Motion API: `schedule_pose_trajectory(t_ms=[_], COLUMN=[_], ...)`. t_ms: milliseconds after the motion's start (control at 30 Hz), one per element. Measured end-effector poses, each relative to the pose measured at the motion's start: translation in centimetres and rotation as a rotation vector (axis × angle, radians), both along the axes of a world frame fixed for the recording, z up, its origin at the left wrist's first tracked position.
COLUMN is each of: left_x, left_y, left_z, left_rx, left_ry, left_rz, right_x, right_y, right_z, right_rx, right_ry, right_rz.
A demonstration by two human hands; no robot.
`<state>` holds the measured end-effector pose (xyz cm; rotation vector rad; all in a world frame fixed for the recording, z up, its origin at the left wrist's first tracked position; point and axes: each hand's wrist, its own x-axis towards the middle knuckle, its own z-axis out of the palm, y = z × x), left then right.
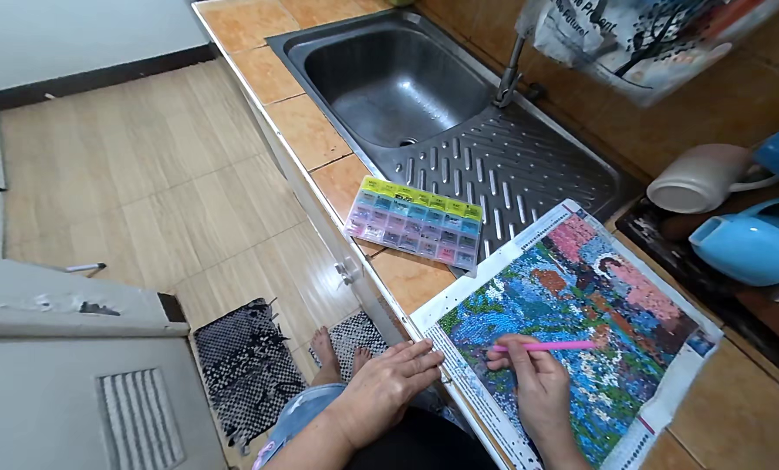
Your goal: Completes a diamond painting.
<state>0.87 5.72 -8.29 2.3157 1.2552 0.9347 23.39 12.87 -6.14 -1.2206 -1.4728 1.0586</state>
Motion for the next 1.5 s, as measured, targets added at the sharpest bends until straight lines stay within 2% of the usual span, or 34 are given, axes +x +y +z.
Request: schedule_pose_trajectory(t_ms=[200,500,800,1100,1500], left_x=[0.0,0.0,0.0,0.0,0.0], left_y=[0.0,0.0,0.0,0.0,-0.1], left_z=[-0.1,0.0,0.1,0.1,0.0], left_rx=[0.006,0.000,-0.006,-0.014,0.000], left_ry=[0.000,0.003,-0.008,-0.008,-0.011], left_rz=[0.005,0.006,-0.001,-0.009,-0.008], right_x=[0.2,0.2,0.1,0.1,0.1], right_y=[0.0,0.2,0.3,0.3,0.2], right_z=[0.1,0.5,0.3,-0.2,-0.2], right_rx=[-0.048,-0.090,0.151,0.193,0.143], right_ry=[0.061,0.132,-0.133,-0.177,-0.159], right_rz=[0.031,-0.030,0.025,0.024,0.008])
